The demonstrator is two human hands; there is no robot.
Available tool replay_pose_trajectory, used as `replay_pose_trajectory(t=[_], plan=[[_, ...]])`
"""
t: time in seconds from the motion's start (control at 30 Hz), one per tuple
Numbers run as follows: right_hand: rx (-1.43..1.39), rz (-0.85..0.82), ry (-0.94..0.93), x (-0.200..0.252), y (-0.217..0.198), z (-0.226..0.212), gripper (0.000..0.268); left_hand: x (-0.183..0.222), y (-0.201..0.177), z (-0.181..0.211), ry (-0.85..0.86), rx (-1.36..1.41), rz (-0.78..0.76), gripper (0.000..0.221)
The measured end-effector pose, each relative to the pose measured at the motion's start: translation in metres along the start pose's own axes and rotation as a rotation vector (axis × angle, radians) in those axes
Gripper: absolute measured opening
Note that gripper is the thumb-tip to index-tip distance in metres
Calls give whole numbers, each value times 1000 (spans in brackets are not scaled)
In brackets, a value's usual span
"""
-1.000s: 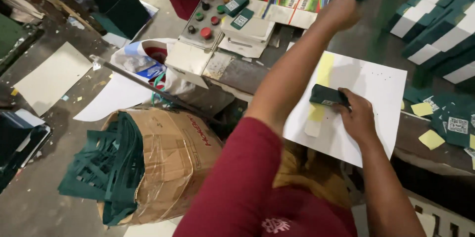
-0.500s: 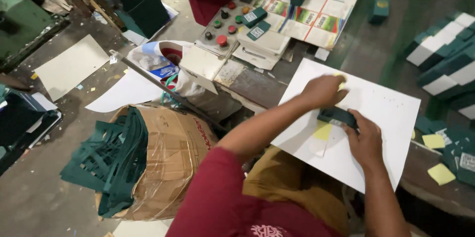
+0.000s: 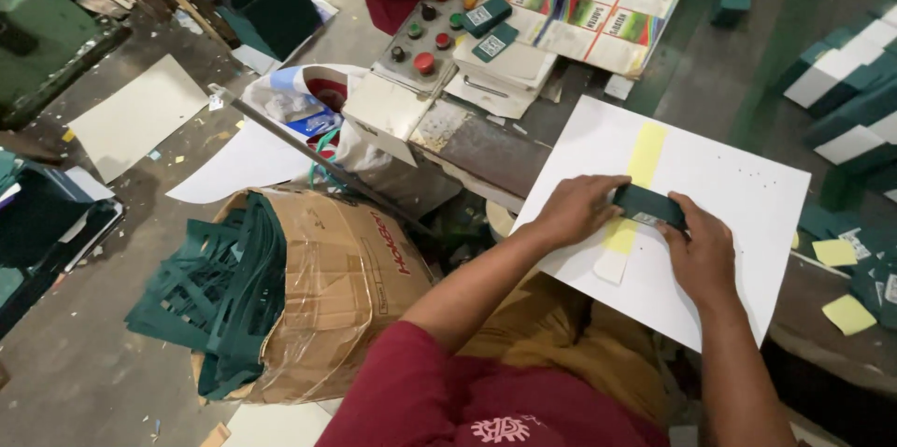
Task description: Manually assembling and gluing small green cardboard product boxes.
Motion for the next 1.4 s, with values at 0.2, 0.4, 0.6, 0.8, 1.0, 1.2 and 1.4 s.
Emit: replay_pose_trajectory(t=[0.2,0.4,0.6,0.8,1.0,1.2,1.4], plan=[[2,-1,-39,-9,1,-2,47,-5,-14,12,171,-64,146,66],[-41,-63,-41,-4,3,14,53,-11,14,-19,116,-31,73,59],[-127,-79,139,-3,-5,9,60,-16,-1,6,170,-59,75,49],[-206,-42,161,-12,-17,8,53,-17,-23,27,124,-30,108,48],[-497,-189,407,-21,15,51,49,-34,-13,-18,-298,77,12,65],[-419,-260,527,-22,30,49,47,-27,-25,-7,-470,-112,4,64],[-155,-277,546,-24,19,35,46,-22,-31,10,-435,-204,-39,39]])
Point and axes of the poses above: each hand's wrist, its own x-axis away from the middle knuckle, its own y-axis out of the palm, z = x × y, the point moved 7 cm from there along -x, towards the middle knuckle, and after that the axes turned 1 degree about x, right-handed, at the moved point
